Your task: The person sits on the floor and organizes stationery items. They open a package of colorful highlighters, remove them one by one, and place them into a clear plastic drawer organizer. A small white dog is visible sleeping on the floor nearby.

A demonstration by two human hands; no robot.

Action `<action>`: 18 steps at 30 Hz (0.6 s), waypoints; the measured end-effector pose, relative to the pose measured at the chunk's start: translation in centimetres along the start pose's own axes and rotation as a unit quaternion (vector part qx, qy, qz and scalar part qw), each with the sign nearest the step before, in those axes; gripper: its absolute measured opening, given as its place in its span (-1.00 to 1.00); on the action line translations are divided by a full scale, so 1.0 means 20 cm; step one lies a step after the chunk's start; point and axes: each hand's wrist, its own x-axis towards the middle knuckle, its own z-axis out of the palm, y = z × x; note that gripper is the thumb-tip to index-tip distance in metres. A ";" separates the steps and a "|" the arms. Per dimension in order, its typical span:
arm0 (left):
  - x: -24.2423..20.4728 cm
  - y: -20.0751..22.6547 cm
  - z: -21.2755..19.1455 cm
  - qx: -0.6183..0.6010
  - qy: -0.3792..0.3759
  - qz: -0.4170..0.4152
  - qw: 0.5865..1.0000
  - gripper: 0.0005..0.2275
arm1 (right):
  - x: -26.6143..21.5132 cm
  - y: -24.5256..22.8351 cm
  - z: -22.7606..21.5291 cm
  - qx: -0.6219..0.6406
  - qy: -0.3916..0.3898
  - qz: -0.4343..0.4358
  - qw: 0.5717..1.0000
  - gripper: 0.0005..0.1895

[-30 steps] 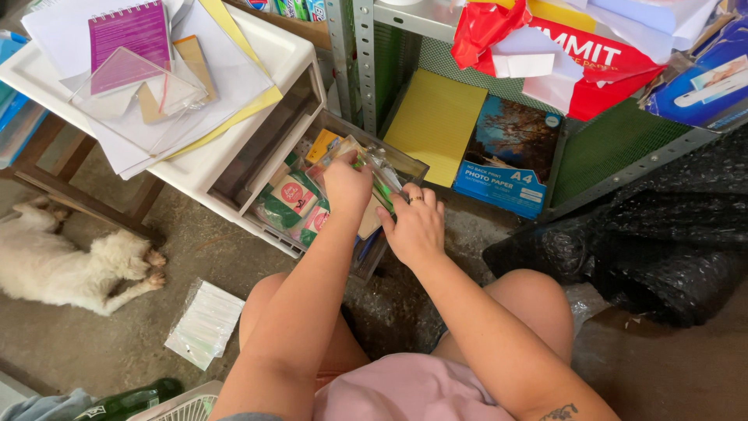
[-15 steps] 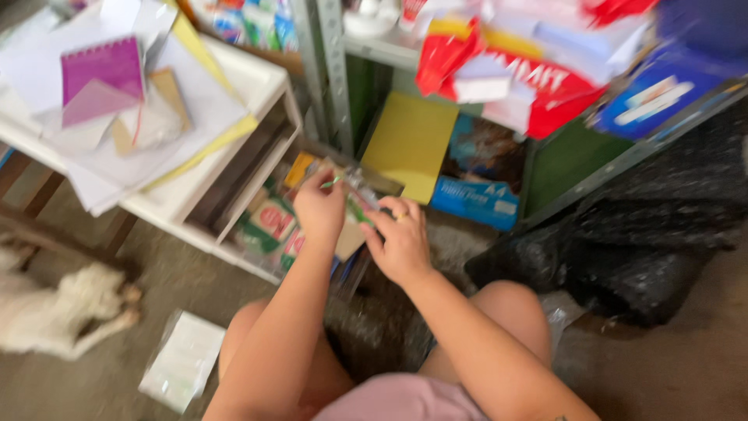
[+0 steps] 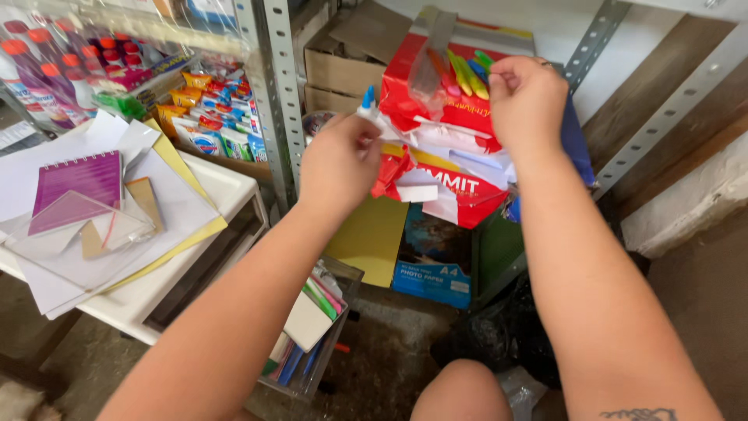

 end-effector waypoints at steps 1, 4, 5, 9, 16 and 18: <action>0.07 0.05 0.02 0.032 -0.022 0.051 0.998 -0.93 | 0.04 0.05 -0.01 0.014 -0.057 0.069 0.996 -0.87; 0.28 0.13 0.13 0.086 -0.027 0.161 0.983 -0.95 | 0.12 0.07 -0.03 0.006 -0.159 0.109 0.981 -0.86; 0.35 0.15 0.18 0.109 -0.013 0.218 0.970 -0.93 | 0.14 0.06 -0.03 -0.016 -0.204 0.086 0.975 -0.84; 0.56 0.16 0.32 0.169 -0.048 0.200 0.964 -0.90 | 0.21 -0.18 -0.05 -0.091 -0.294 0.069 0.949 -0.60; 0.58 0.15 0.44 0.127 -0.162 0.106 0.973 -0.82 | 0.18 -0.10 0.07 -0.141 -0.335 0.002 0.932 -0.67; 0.56 0.16 0.44 0.109 -0.170 0.105 0.974 -0.85 | 0.15 -0.04 0.11 -0.141 -0.313 -0.015 0.939 -0.71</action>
